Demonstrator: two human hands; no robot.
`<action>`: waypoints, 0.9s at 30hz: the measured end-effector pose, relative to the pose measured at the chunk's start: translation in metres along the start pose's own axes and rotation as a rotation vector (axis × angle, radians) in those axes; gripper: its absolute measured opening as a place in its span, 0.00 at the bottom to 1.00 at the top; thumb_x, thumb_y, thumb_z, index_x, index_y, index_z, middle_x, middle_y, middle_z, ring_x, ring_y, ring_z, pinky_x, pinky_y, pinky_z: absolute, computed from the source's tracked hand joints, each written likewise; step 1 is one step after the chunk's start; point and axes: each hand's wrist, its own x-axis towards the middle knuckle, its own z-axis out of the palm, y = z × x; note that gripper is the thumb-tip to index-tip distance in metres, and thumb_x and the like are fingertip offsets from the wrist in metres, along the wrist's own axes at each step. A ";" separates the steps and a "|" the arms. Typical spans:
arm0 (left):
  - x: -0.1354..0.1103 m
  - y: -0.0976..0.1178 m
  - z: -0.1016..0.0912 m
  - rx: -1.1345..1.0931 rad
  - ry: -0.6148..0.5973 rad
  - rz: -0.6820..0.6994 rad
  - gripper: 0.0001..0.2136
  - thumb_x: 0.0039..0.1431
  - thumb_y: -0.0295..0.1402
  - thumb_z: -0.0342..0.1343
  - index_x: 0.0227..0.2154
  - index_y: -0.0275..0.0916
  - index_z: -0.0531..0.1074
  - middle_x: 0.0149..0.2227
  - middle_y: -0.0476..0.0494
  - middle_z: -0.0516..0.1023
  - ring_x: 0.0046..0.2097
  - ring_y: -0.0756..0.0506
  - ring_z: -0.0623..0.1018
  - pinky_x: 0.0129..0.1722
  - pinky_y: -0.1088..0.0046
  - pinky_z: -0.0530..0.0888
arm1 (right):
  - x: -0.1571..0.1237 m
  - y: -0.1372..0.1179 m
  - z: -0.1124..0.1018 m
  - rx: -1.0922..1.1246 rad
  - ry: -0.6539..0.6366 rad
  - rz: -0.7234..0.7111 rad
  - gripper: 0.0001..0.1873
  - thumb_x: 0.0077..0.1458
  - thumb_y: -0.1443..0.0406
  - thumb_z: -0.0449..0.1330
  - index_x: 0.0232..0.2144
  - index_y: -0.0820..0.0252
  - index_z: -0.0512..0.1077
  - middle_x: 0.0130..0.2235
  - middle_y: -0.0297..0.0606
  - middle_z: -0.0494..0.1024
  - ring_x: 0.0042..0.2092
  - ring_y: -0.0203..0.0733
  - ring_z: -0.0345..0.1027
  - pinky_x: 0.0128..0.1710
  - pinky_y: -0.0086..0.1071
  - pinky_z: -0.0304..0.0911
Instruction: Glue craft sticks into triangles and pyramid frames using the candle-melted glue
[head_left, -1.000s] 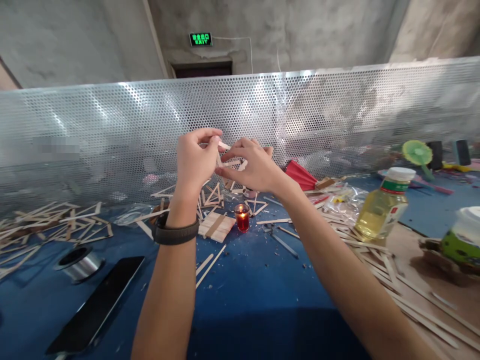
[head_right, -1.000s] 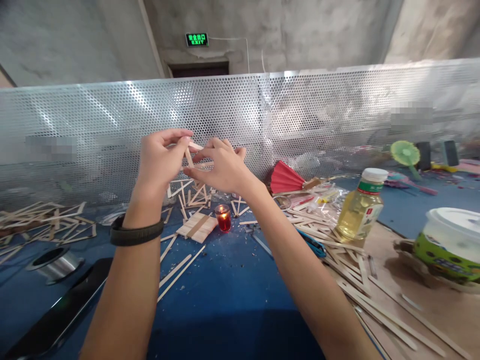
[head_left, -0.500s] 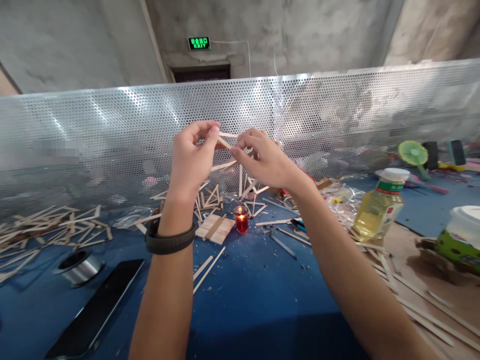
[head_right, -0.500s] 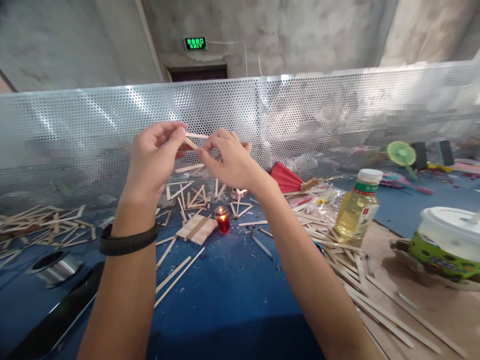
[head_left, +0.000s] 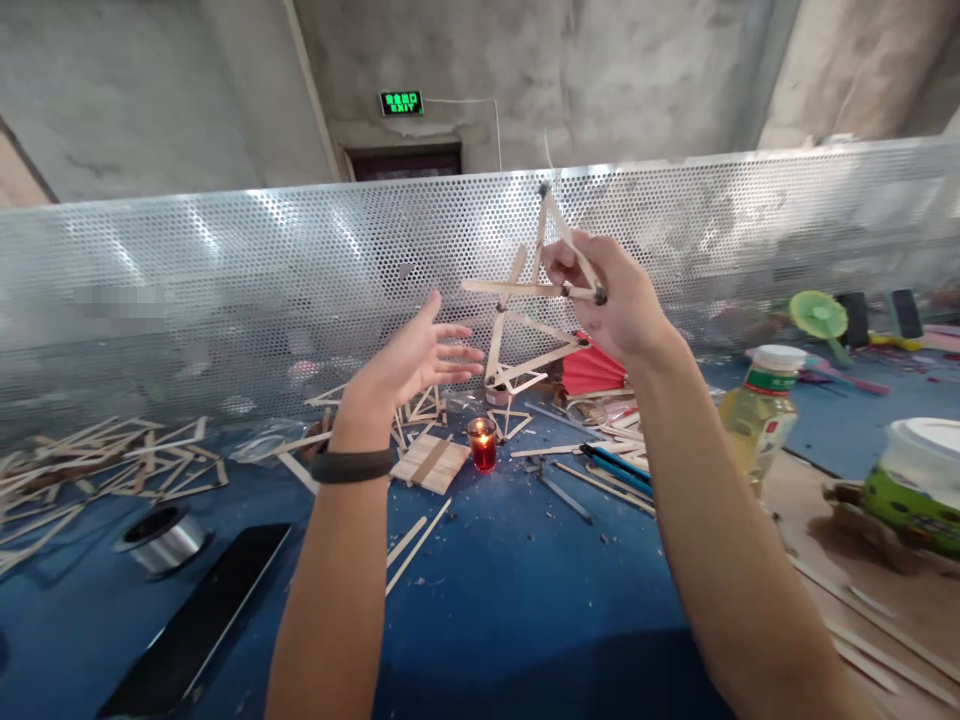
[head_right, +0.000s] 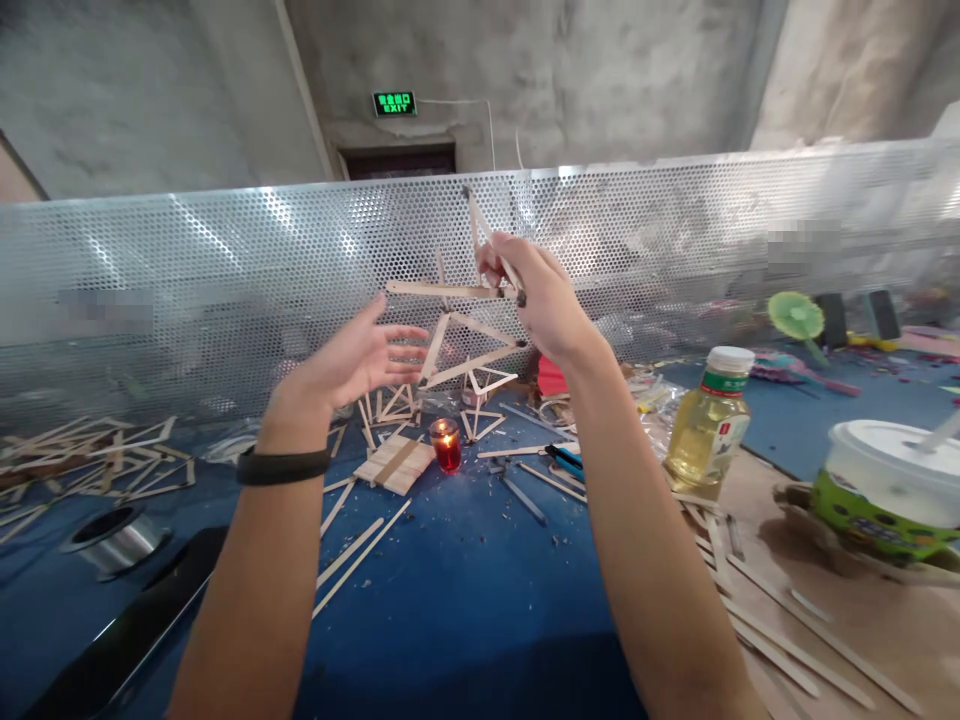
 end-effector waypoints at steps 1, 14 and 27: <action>0.006 -0.005 0.002 -0.079 -0.110 -0.072 0.32 0.67 0.58 0.46 0.49 0.31 0.76 0.42 0.27 0.81 0.47 0.34 0.81 0.43 0.63 0.81 | 0.000 0.001 -0.001 0.015 0.002 0.004 0.27 0.64 0.41 0.52 0.26 0.55 0.58 0.33 0.36 0.65 0.37 0.40 0.62 0.34 0.35 0.58; 0.026 -0.021 0.017 -0.627 -0.169 0.005 0.07 0.68 0.29 0.56 0.38 0.32 0.78 0.28 0.45 0.78 0.30 0.50 0.79 0.36 0.75 0.77 | 0.000 0.049 -0.012 0.001 -0.064 0.046 0.21 0.64 0.48 0.52 0.26 0.55 0.62 0.33 0.38 0.71 0.38 0.42 0.65 0.43 0.40 0.63; 0.012 -0.018 -0.006 -0.433 -0.068 0.229 0.07 0.67 0.31 0.61 0.43 0.37 0.82 0.45 0.42 0.84 0.44 0.48 0.83 0.48 0.73 0.79 | 0.000 0.054 -0.019 -0.210 -0.011 0.034 0.21 0.69 0.54 0.50 0.26 0.56 0.67 0.31 0.36 0.69 0.36 0.40 0.63 0.43 0.38 0.60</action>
